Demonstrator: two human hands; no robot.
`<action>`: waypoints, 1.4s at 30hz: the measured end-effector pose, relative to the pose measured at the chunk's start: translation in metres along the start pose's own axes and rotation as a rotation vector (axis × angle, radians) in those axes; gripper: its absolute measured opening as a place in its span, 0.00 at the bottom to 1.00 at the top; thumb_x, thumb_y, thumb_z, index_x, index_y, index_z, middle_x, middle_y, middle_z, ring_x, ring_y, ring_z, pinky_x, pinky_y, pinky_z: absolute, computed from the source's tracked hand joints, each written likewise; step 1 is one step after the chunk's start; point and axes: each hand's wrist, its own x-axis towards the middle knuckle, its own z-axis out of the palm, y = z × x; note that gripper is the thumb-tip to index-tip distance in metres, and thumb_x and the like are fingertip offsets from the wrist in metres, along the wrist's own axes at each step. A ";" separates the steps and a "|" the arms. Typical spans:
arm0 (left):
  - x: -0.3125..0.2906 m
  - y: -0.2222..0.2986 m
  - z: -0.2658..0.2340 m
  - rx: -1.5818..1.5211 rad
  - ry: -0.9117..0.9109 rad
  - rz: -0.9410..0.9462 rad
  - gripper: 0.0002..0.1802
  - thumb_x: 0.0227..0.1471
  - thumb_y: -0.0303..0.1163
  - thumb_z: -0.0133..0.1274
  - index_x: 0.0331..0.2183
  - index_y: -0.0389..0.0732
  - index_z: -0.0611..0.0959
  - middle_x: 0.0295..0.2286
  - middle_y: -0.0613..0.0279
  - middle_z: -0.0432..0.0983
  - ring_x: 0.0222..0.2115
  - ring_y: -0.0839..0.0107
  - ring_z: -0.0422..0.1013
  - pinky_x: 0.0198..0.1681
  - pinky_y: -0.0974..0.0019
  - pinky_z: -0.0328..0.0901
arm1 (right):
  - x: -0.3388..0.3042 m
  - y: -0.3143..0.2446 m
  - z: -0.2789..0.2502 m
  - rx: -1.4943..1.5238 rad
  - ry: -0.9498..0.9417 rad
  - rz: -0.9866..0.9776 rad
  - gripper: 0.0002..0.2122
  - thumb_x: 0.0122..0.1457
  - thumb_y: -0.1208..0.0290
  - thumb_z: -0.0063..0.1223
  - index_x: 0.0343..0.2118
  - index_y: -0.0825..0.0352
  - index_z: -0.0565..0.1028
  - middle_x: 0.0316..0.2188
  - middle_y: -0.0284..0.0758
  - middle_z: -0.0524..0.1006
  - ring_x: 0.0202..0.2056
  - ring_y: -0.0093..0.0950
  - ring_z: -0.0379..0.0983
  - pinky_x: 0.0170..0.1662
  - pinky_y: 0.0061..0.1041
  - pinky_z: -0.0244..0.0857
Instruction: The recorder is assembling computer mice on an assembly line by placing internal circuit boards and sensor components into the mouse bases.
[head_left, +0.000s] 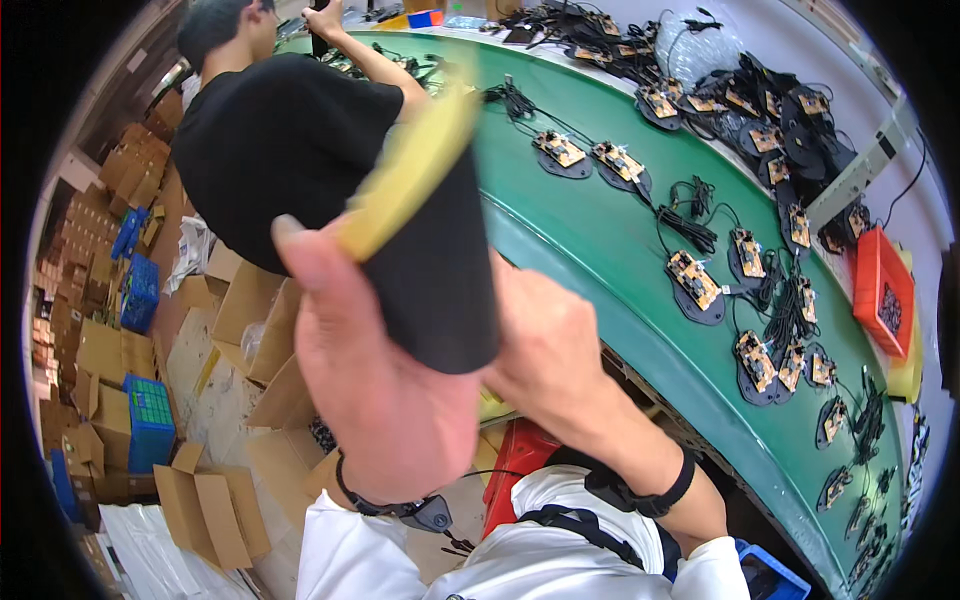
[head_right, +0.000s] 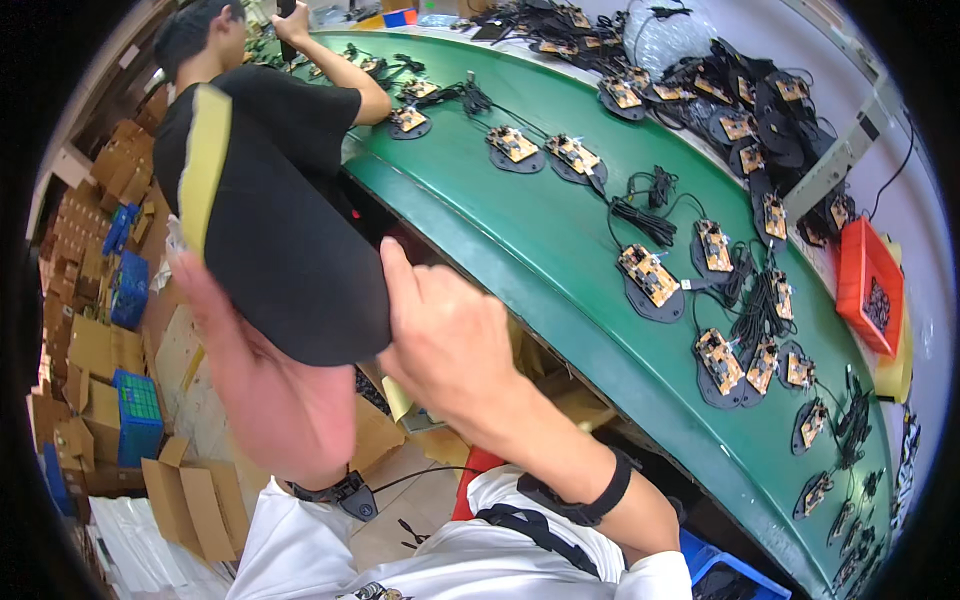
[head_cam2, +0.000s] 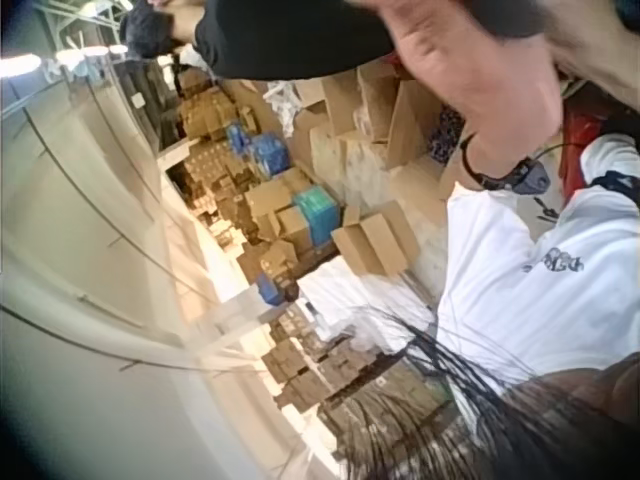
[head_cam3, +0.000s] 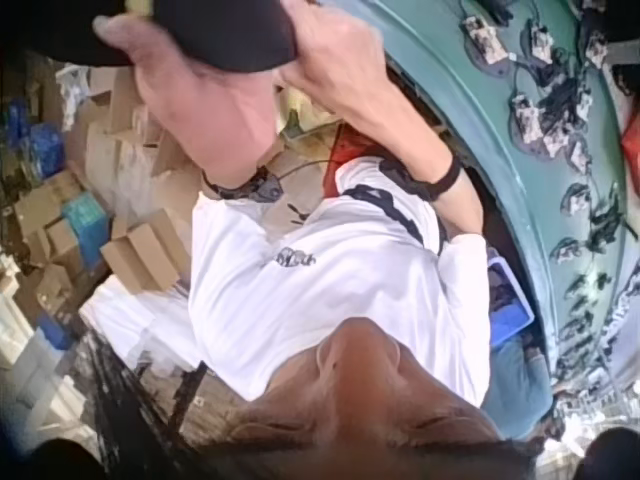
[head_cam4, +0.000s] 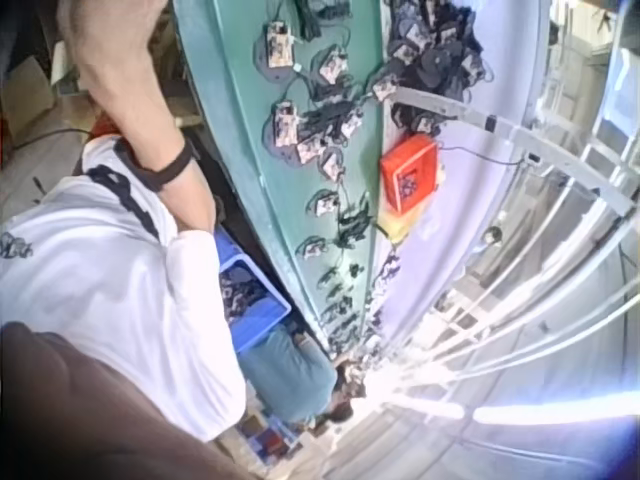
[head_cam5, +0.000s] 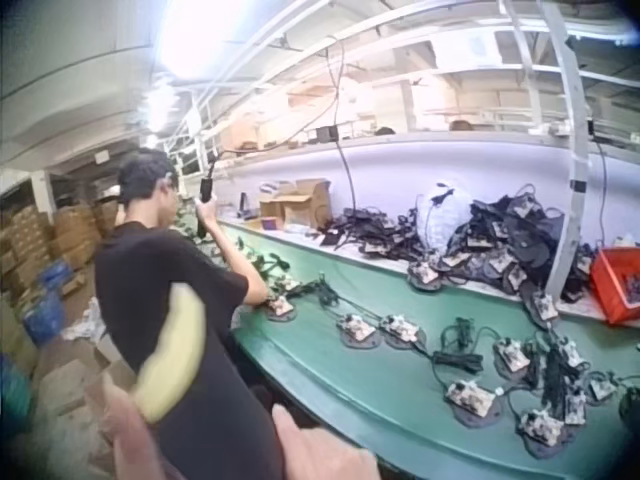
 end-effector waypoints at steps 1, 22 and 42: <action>0.000 0.001 0.001 -0.052 -0.103 -0.003 0.33 0.72 0.52 0.33 0.64 0.37 0.67 0.59 0.56 0.71 0.59 0.64 0.68 0.66 0.57 0.59 | 0.009 0.002 0.002 0.035 0.155 -0.127 0.28 0.49 0.64 0.69 0.52 0.70 0.75 0.29 0.40 0.79 0.31 0.39 0.78 0.32 0.35 0.73; -0.175 -0.167 -0.177 1.231 -0.742 -0.727 0.50 0.38 0.45 0.69 0.59 0.31 0.69 0.57 0.39 0.66 0.60 0.45 0.61 0.64 0.49 0.57 | 0.073 0.021 -0.172 1.500 -0.916 -0.597 0.03 0.53 0.78 0.67 0.28 0.72 0.86 0.16 0.26 0.62 0.18 0.21 0.60 0.18 0.20 0.50; -0.136 -0.014 -0.237 1.427 0.585 0.128 0.30 0.39 0.12 0.45 0.47 0.33 0.84 0.44 0.51 0.81 0.46 0.60 0.78 0.53 0.61 0.70 | -0.030 -0.050 -0.090 -0.102 -0.628 -0.179 0.19 0.53 0.65 0.68 0.45 0.67 0.79 0.21 0.37 0.75 0.24 0.39 0.74 0.27 0.36 0.66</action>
